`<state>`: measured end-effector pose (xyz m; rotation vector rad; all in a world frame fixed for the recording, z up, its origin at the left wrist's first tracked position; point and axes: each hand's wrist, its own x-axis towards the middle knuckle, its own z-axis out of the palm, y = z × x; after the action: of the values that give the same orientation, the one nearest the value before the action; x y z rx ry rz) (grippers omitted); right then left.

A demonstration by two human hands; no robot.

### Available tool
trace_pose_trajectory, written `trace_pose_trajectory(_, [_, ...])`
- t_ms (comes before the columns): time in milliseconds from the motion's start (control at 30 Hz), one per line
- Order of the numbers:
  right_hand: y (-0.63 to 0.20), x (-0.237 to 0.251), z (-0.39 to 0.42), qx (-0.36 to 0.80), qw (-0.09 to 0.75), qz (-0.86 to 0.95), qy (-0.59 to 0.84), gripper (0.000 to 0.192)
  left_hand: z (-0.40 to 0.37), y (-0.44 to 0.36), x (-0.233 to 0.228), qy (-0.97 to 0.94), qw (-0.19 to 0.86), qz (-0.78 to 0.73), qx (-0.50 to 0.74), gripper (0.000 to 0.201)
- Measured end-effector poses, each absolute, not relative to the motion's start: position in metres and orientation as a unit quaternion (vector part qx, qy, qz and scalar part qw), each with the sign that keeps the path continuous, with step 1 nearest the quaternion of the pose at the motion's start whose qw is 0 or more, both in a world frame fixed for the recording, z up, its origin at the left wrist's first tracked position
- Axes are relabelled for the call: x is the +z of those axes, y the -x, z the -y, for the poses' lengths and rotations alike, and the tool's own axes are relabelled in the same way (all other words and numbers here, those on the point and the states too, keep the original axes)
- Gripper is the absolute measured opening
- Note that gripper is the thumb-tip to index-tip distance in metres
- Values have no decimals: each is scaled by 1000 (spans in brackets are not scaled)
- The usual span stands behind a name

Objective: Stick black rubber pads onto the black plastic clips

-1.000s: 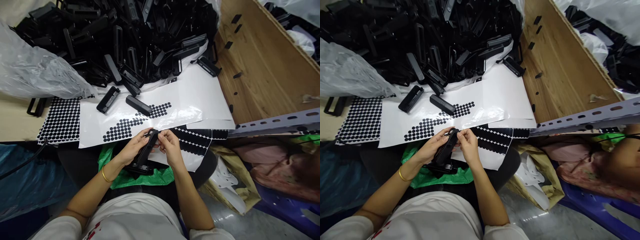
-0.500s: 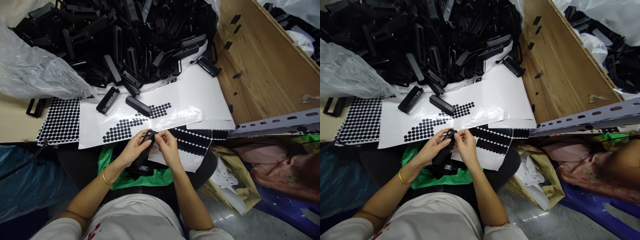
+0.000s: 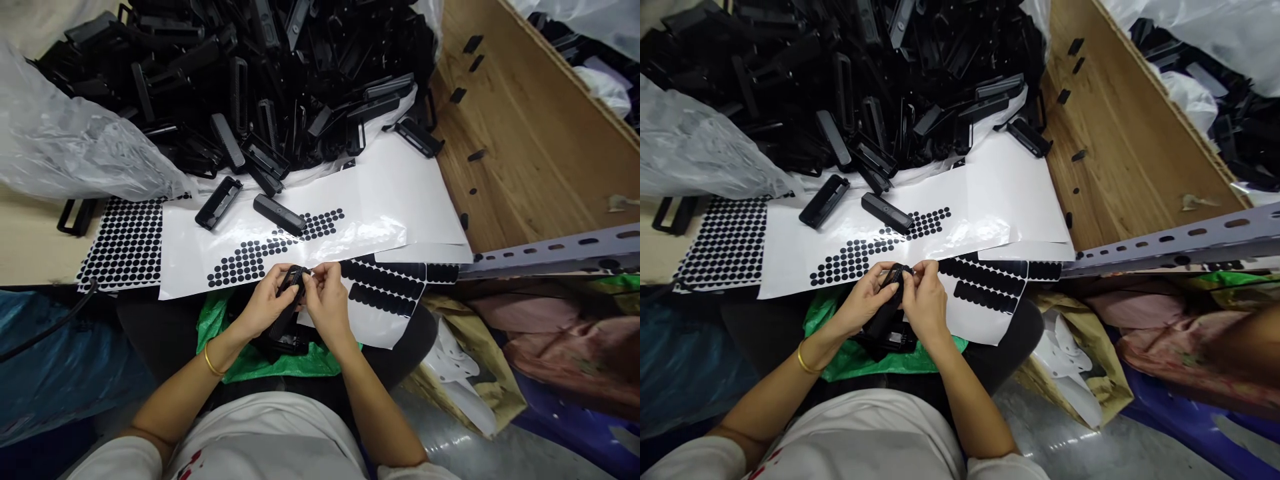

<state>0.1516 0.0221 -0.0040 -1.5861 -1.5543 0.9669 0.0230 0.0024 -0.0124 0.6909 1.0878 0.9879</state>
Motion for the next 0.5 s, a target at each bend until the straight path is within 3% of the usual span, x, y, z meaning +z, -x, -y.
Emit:
trace_pose_trajectory(133, [-159, -2, -27, 327, 392, 607, 610, 10, -5, -5, 0, -455, 676, -462, 350, 24])
trace_pose_trajectory(233, [-162, 1, -33, 323, 385, 623, 600, 6, -27, 11, 9, -557, 564, -497, 353, 16])
trace_pose_trajectory(333, [-155, 1, -36, 335, 370, 643, 580, 7, -68, 20, 7, -636, 370, -557, 385, 29])
trace_pose_trajectory(500, [-135, -1, -36, 334, 312, 694, 557, 8, -127, 26, -10, -770, 182, -578, 201, 54])
